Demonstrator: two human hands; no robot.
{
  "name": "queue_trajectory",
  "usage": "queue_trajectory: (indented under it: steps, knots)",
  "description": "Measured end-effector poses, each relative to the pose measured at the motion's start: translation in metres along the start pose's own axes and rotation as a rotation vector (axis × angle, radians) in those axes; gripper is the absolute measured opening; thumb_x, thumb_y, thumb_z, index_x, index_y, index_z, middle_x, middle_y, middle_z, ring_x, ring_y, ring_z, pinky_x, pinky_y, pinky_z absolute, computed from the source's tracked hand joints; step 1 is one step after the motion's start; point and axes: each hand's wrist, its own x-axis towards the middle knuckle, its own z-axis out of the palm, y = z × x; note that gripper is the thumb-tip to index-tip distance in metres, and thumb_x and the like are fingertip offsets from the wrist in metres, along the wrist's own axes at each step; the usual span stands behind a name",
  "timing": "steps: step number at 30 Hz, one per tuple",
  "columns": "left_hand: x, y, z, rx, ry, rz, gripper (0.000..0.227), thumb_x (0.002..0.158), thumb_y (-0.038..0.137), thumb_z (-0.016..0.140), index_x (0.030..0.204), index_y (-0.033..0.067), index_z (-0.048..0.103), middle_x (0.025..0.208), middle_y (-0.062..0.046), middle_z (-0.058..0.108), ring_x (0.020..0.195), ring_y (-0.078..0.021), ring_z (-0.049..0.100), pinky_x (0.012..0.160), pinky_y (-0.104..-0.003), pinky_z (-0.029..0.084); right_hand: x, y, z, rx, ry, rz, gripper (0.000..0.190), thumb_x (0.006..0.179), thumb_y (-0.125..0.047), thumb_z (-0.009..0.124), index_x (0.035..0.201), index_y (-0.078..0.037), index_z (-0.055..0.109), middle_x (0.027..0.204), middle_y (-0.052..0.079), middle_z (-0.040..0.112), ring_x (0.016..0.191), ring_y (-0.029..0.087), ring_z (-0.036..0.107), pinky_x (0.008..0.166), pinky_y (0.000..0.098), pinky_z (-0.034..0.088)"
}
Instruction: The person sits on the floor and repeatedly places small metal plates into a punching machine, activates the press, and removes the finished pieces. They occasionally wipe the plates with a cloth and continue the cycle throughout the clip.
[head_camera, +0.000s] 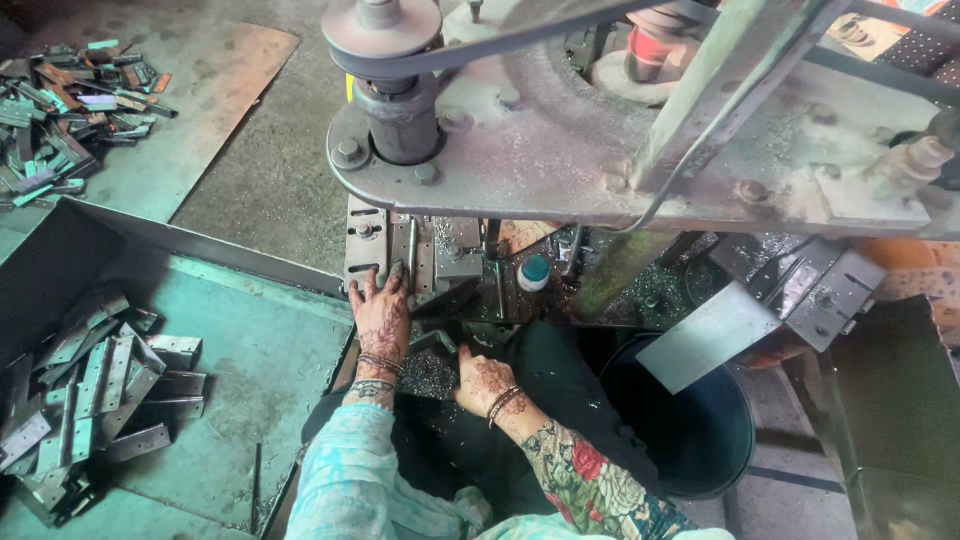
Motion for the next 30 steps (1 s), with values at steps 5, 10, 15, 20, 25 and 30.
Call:
queue_trajectory:
  steps: [5,10,15,20,25,30]
  knots:
    - [-0.001,-0.002,0.003,-0.011,-0.024,0.004,0.047,0.091,0.013,0.053,0.137,0.0196,0.063,0.147,0.004,0.058,0.143,-0.0348,0.041,0.118,-0.066,0.023,-0.013,0.018,0.035,0.051,0.018,0.039,0.077,0.085,-0.024,0.07,0.15,-0.001,0.038,0.109,0.025,0.07,0.102,0.041,0.07,0.089,0.0492,0.057]
    - [-0.004,0.003,-0.007,0.038,-0.045,-0.008,0.061,0.084,0.015,0.058,0.145,0.0167,0.06,0.146,0.001,0.056,0.144,-0.0351,0.039,0.116,-0.067,0.02,-0.023,0.032,0.065,0.096,0.049,0.056,0.077,0.085,-0.024,0.07,0.151,-0.002,0.037,0.109,0.025,0.07,0.101,0.041,0.071,0.089,0.0493,0.057]
    - [0.011,0.007,-0.019,0.038,-0.082,-0.055,0.052,0.088,0.018,0.058,0.14,0.02,0.06,0.152,0.005,0.052,0.145,-0.0351,0.036,0.116,-0.072,0.015,-0.01,0.025,0.039,0.073,0.085,0.031,0.078,0.084,-0.024,0.071,0.151,-0.002,0.037,0.108,0.025,0.07,0.1,0.042,0.071,0.088,0.0495,0.057]
    - [0.024,0.008,-0.005,0.025,-0.146,-0.147,0.049,0.093,0.025,0.056,0.142,0.0197,0.058,0.146,0.003,0.056,0.144,-0.0383,0.036,0.116,-0.073,0.012,-0.008,0.012,0.028,0.04,0.047,0.008,0.079,0.084,-0.024,0.072,0.151,-0.003,0.036,0.107,0.025,0.07,0.099,0.042,0.071,0.087,0.0496,0.058]
    - [0.045,0.007,0.002,0.014,-0.089,-0.14,0.051,0.094,0.02,0.056,0.145,0.0165,0.057,0.147,0.002,0.058,0.143,-0.0388,0.04,0.116,-0.073,0.014,-0.009,0.02,0.034,0.087,0.067,0.055,0.079,0.084,-0.024,0.072,0.152,-0.003,0.036,0.107,0.024,0.07,0.099,0.042,0.071,0.086,0.0497,0.058]
    - [0.035,0.005,0.007,0.057,-0.118,-0.13,0.056,0.091,0.022,0.057,0.146,0.0135,0.058,0.142,-0.002,0.062,0.144,-0.0381,0.04,0.118,-0.068,0.015,-0.022,0.028,0.053,0.12,0.064,0.067,0.08,0.084,-0.024,0.073,0.152,-0.004,0.036,0.106,0.024,0.071,0.098,0.042,0.071,0.086,0.0498,0.058]
